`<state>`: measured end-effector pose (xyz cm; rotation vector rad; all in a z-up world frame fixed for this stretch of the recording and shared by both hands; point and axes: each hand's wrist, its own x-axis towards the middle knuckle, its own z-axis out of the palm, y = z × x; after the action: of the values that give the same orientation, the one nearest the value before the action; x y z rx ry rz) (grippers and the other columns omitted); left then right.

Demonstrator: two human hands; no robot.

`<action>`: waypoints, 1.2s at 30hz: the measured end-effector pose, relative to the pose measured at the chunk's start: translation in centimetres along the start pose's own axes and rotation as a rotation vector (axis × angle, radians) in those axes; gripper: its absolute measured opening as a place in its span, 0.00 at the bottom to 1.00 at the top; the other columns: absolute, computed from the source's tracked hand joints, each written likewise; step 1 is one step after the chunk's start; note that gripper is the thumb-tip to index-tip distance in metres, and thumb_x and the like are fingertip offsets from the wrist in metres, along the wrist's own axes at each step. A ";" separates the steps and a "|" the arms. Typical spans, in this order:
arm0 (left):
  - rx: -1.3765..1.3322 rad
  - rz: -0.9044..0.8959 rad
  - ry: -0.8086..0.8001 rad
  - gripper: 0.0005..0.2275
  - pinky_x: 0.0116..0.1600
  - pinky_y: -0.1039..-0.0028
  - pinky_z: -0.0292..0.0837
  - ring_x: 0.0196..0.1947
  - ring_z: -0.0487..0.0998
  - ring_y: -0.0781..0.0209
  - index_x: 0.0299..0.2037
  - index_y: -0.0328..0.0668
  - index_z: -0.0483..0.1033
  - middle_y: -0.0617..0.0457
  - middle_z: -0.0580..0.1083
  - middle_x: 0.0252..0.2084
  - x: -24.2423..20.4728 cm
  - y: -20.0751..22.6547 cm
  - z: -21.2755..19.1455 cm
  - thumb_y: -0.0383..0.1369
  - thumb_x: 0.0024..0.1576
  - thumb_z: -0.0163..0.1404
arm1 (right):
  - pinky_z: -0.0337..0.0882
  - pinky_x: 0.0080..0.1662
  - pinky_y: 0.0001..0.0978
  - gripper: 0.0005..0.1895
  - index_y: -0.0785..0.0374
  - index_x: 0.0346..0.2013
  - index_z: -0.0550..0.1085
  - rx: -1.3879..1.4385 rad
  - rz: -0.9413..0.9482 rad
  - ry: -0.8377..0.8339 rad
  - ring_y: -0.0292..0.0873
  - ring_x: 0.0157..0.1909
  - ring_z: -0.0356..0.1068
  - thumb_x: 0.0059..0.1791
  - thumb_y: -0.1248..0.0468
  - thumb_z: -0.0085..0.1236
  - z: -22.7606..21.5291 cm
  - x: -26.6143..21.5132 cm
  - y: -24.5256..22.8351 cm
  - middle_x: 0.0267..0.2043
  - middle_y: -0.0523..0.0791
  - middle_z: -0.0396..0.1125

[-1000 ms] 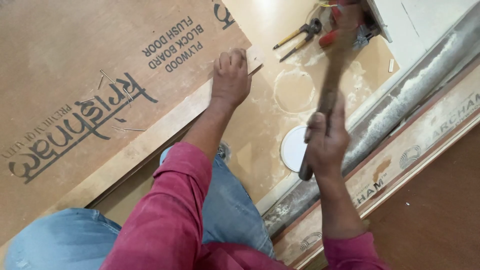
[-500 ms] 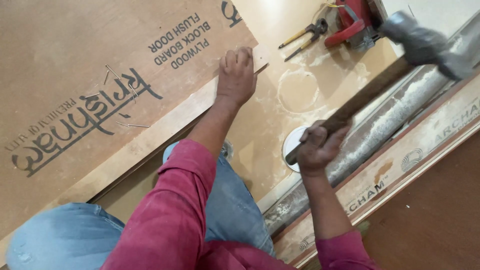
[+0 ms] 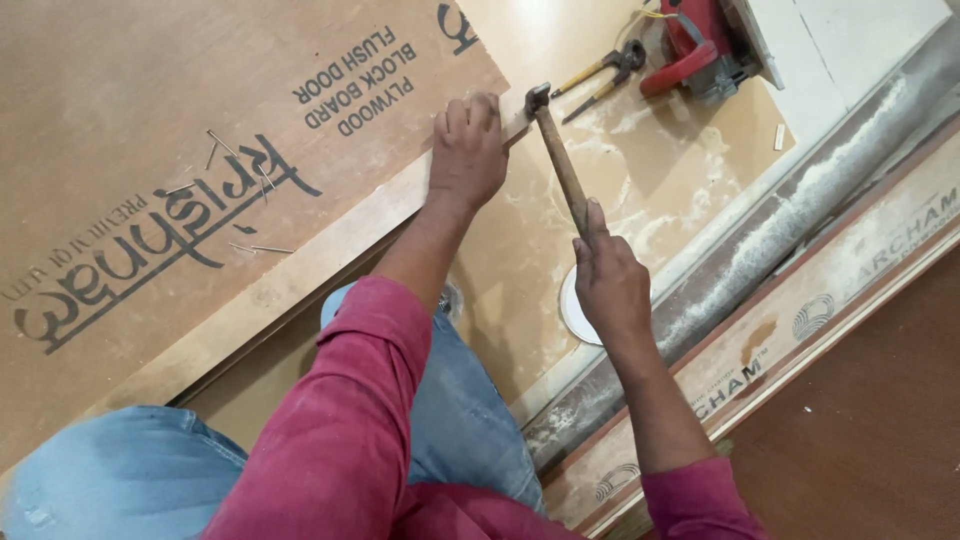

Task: Applying adhesive to wood strips and nailing them onto a plywood board as part of furniture construction.

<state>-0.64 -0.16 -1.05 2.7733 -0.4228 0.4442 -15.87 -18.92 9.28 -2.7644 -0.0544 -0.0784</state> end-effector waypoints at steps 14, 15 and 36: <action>-0.152 0.029 -0.393 0.32 0.58 0.55 0.66 0.54 0.72 0.45 0.66 0.35 0.67 0.44 0.72 0.57 -0.2 -5.7 -9.1 0.41 0.52 0.60 | 0.69 0.27 0.37 0.16 0.63 0.45 0.68 0.549 0.461 -0.206 0.43 0.22 0.69 0.61 0.52 0.48 8.0 -5.7 4.6 0.24 0.48 0.68; -0.171 0.051 -0.352 0.29 0.59 0.54 0.67 0.54 0.72 0.42 0.63 0.37 0.70 0.43 0.73 0.58 -1.4 -7.8 -11.9 0.41 0.52 0.61 | 0.67 0.25 0.37 0.17 0.63 0.44 0.67 0.710 0.620 -0.276 0.42 0.20 0.66 0.58 0.51 0.51 10.0 -6.8 4.7 0.22 0.46 0.64; 0.289 -0.775 -0.146 0.28 0.67 0.48 0.58 0.62 0.65 0.38 0.63 0.42 0.70 0.39 0.68 0.59 -49.6 -26.2 -32.1 0.34 0.51 0.65 | 0.55 0.64 0.70 0.37 0.48 0.68 0.69 -0.263 -0.835 -0.173 0.53 0.69 0.61 0.46 0.46 0.70 10.6 10.7 -10.7 0.64 0.45 0.65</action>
<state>-45.23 46.32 4.65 2.9520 0.7311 0.1119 -5.21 -4.77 4.01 -2.7859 -1.3130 -0.0638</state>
